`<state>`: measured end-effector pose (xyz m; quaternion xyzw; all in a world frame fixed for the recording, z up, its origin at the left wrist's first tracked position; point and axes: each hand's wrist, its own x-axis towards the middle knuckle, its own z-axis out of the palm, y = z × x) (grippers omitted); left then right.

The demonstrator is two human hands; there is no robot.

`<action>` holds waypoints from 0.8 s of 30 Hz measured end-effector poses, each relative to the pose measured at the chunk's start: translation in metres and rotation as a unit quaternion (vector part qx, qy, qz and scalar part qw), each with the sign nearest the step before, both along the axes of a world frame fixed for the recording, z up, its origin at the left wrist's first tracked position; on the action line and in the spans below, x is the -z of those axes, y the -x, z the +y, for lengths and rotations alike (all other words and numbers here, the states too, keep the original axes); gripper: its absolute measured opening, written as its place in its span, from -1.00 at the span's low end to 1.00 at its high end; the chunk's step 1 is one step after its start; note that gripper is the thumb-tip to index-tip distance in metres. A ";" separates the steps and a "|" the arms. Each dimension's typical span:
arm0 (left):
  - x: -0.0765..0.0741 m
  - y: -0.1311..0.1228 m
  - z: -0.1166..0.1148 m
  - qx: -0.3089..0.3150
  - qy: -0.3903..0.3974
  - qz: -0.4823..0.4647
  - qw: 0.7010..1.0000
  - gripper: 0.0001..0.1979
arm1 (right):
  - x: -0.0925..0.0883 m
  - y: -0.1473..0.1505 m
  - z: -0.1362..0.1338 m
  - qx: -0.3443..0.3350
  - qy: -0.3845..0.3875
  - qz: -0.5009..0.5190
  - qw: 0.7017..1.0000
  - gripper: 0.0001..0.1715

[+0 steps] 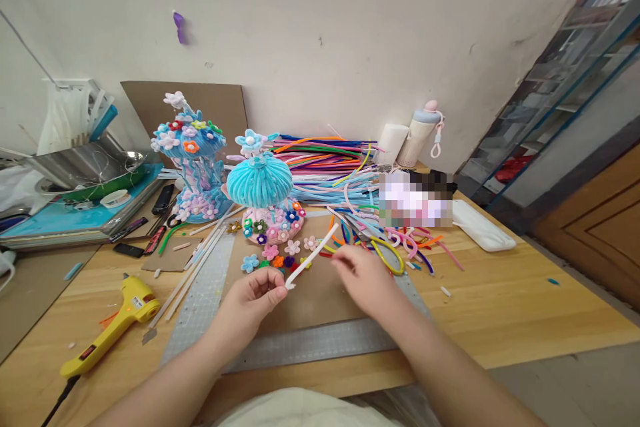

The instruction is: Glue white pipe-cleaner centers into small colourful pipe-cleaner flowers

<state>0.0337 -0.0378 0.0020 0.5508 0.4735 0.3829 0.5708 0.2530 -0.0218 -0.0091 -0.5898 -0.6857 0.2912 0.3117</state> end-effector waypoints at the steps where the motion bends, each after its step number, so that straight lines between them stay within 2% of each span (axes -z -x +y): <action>1: 0.001 0.002 0.001 -0.015 0.010 -0.009 1.000 -0.78 | 0.003 -0.014 0.007 0.059 -0.033 -0.093 0.993 -0.83; 3: 0.003 0.005 0.005 -0.037 0.026 -0.026 0.999 -0.73 | 0.010 -0.040 0.019 0.129 -0.019 -0.208 0.969 -0.78; 5: 0.003 0.008 0.007 -0.046 0.039 -0.040 0.997 -0.69 | 0.018 -0.059 0.028 0.136 0.009 -0.219 0.966 -0.75; 9: 0.003 0.010 0.010 -0.047 0.063 -0.066 0.995 -0.64 | 0.023 -0.080 0.037 0.102 0.061 -0.171 0.978 -0.80; 13: 0.006 0.011 0.009 -0.031 0.110 -0.113 0.987 -0.65 | 0.009 -0.091 0.034 0.085 0.103 -0.065 0.989 -0.75; 16: 0.006 0.011 0.008 -0.016 0.145 -0.155 0.977 -0.68 | 0.000 -0.090 0.023 0.069 0.125 0.020 0.990 -0.70; 19: 0.006 0.011 0.007 0.002 0.158 -0.185 0.970 -0.69 | -0.001 -0.079 0.006 0.057 0.129 0.111 0.984 -0.48; 22: 0.005 0.008 0.004 0.016 0.154 -0.212 0.965 -0.69 | 0.007 -0.061 -0.016 0.011 0.085 0.221 0.971 -0.33; 24: 0.003 0.004 0.002 0.015 0.148 -0.230 0.962 -0.70 | 0.013 -0.048 -0.035 -0.025 0.029 0.206 0.978 -0.22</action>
